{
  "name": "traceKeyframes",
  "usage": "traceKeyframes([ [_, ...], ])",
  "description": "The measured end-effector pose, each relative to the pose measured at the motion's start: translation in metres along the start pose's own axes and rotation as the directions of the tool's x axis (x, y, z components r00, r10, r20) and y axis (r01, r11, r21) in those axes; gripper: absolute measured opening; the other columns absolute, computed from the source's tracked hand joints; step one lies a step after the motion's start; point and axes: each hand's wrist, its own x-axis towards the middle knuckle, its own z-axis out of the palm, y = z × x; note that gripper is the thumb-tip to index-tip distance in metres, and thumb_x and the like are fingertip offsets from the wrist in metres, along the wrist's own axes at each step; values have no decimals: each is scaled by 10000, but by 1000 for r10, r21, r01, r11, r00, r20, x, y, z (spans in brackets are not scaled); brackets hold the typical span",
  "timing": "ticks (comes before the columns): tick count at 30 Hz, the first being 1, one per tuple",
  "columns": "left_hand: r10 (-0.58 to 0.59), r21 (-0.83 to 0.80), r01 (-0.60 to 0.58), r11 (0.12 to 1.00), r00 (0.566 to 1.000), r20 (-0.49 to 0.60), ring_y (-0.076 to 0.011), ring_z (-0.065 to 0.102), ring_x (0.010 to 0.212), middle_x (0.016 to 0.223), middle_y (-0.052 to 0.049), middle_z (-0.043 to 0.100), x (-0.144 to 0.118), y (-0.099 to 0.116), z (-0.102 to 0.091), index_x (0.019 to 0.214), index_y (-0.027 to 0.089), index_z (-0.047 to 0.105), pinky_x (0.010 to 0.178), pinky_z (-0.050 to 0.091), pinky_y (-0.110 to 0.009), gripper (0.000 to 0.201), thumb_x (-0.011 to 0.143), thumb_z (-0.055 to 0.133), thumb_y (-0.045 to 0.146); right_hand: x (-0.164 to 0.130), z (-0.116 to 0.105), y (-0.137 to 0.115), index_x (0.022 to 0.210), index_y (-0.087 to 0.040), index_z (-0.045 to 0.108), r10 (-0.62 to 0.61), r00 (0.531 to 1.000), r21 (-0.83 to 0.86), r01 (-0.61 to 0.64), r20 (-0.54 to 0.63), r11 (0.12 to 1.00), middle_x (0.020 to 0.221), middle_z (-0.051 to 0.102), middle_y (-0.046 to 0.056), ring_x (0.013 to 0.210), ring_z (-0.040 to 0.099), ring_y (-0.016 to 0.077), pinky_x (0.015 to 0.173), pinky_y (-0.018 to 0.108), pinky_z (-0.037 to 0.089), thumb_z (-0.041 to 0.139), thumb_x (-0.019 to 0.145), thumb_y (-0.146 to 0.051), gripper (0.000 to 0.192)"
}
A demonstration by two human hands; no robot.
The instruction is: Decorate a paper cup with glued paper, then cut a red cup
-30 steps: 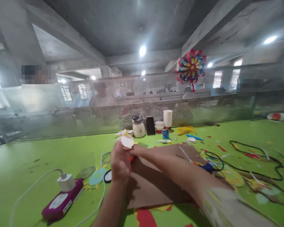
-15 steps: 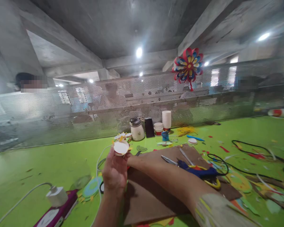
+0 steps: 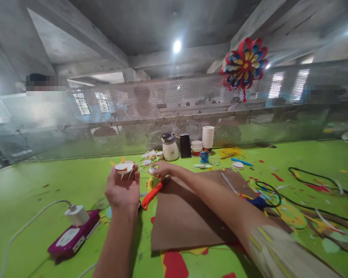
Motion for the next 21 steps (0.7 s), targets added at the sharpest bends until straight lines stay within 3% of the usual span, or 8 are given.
traceKeyframes([
  [4,3,30,-1,1000,996,-92,-172,692,707,753,-55,684,7,-3,-4,779,178,617,611,522,-232,213,818,560,379,-11,-12,16,1234,-162,556,72,997,106,-75,27,992,1214,593,94,1008,624,221,838,423,546,581,941,-327,338],
  [9,-19,104,32,994,992,-125,-167,692,726,740,-30,668,15,-5,-11,765,199,590,661,532,-257,206,843,527,379,-15,-8,13,1226,-159,561,2,999,113,-8,47,994,1205,599,92,998,629,217,831,417,549,579,943,-328,330],
  [13,-145,230,166,959,984,-105,-202,684,661,715,-42,668,19,-9,-18,736,183,600,577,521,-303,171,827,567,325,-11,-5,3,1233,-158,560,-69,998,-18,69,-4,997,1170,620,88,982,637,218,831,416,548,619,916,-297,352],
  [17,-253,340,258,904,966,-59,-197,663,591,693,-31,666,18,-13,-21,778,172,645,511,497,-299,112,812,599,268,-15,-4,-6,1243,-160,595,-198,973,-230,166,-120,959,1182,645,102,1138,578,308,955,414,465,841,637,-196,655],
  [21,-322,408,298,863,947,-11,-199,660,564,693,-17,671,14,-15,-19,815,161,674,508,513,-314,86,785,643,235,-26,-4,-12,1236,-167,618,-325,937,-369,259,-127,893,1173,669,115,1137,590,300,939,359,457,861,559,-192,721],
])
